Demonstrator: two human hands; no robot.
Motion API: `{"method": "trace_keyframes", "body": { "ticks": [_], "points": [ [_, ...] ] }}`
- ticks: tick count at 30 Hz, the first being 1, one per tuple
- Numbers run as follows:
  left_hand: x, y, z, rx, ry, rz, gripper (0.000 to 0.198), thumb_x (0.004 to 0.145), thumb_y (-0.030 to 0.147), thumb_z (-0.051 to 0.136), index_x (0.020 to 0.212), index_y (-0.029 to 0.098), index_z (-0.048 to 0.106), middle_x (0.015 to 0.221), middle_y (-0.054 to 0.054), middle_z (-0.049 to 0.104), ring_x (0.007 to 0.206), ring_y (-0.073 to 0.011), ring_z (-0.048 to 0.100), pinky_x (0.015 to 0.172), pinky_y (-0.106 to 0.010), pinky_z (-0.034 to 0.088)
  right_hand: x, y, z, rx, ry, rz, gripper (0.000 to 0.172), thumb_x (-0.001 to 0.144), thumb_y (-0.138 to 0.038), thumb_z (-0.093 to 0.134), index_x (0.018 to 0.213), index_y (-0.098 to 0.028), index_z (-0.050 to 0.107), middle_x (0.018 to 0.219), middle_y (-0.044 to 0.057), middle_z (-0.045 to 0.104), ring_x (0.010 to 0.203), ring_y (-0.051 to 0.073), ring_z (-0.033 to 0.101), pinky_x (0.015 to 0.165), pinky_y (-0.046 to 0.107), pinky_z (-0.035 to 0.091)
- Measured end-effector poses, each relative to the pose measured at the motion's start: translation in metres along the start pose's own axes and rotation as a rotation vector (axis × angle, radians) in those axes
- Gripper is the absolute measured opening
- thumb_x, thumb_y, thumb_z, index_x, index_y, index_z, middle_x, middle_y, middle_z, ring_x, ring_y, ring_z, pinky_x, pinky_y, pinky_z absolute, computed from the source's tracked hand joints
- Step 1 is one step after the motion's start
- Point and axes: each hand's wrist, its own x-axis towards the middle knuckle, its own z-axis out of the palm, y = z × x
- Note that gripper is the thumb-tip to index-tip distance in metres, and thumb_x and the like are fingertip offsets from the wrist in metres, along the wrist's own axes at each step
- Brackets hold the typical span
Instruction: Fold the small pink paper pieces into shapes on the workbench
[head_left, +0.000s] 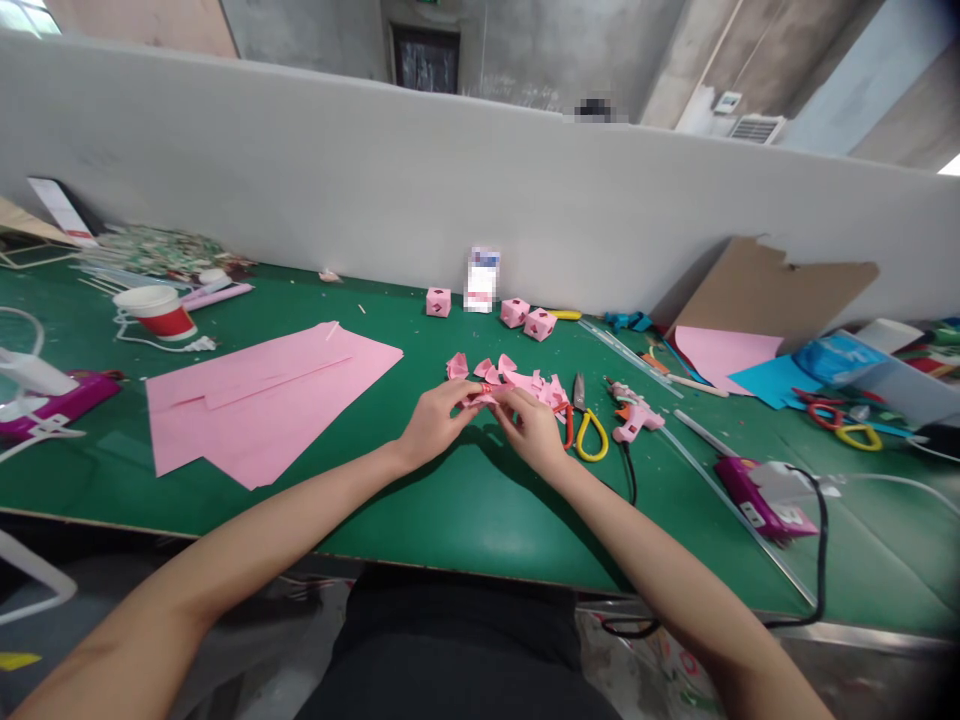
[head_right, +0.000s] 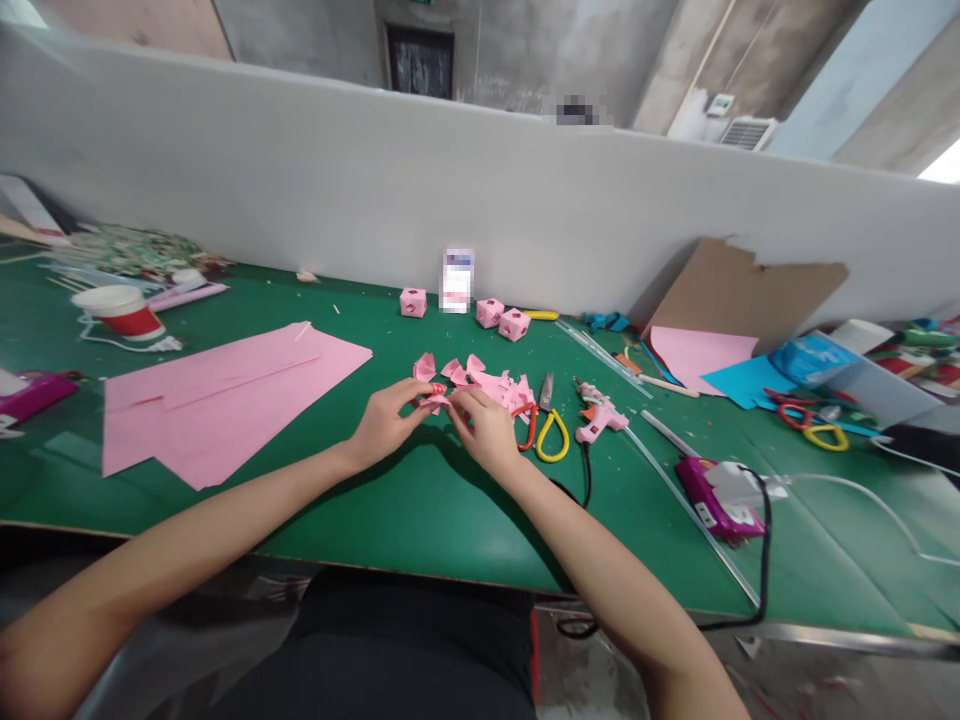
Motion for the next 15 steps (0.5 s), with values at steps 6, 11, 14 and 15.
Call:
{"method": "trace_keyframes", "body": {
  "ticks": [6,11,14,15],
  "points": [
    [0.001,-0.007,-0.01,0.195,0.096,0.317,0.015,0.095,0.02,0.049,0.1,0.02,0.063,0.1,-0.007,0.07,0.097,-0.0174,0.065,0.089,-0.033,0.053,-0.002,-0.008,-0.004,-0.013,0.072,-0.121,0.022,0.09,-0.037,0.061,0.105,-0.022,0.064,0.1,0.009,0.068,0.079,0.018,0.063,0.067,0.029,0.05],
    [0.001,-0.005,-0.01,0.233,0.168,0.438,0.017,0.093,0.014,0.052,0.108,0.019,0.057,0.096,-0.007,0.07,0.092,-0.0166,0.065,0.083,-0.029,0.054,-0.005,-0.014,-0.006,0.008,0.261,-0.306,0.021,0.085,-0.028,0.068,0.105,-0.023,0.063,0.096,0.008,0.069,0.085,0.019,0.065,0.071,0.031,0.055],
    [0.0,-0.004,-0.009,0.224,0.128,0.42,0.016,0.092,0.013,0.053,0.106,0.018,0.057,0.097,-0.007,0.069,0.093,-0.0167,0.065,0.083,-0.029,0.053,-0.005,-0.013,-0.005,-0.005,0.259,-0.327,0.022,0.088,-0.025,0.065,0.11,-0.026,0.065,0.101,0.008,0.07,0.092,0.02,0.066,0.076,0.033,0.057],
    [0.0,-0.003,-0.009,0.218,0.118,0.401,0.015,0.092,0.013,0.053,0.105,0.018,0.058,0.097,-0.007,0.069,0.094,-0.0166,0.065,0.083,-0.029,0.053,-0.005,-0.013,-0.005,-0.012,0.246,-0.326,0.022,0.089,-0.024,0.064,0.11,-0.026,0.066,0.103,0.008,0.07,0.093,0.02,0.066,0.078,0.033,0.057]
  ]
}}
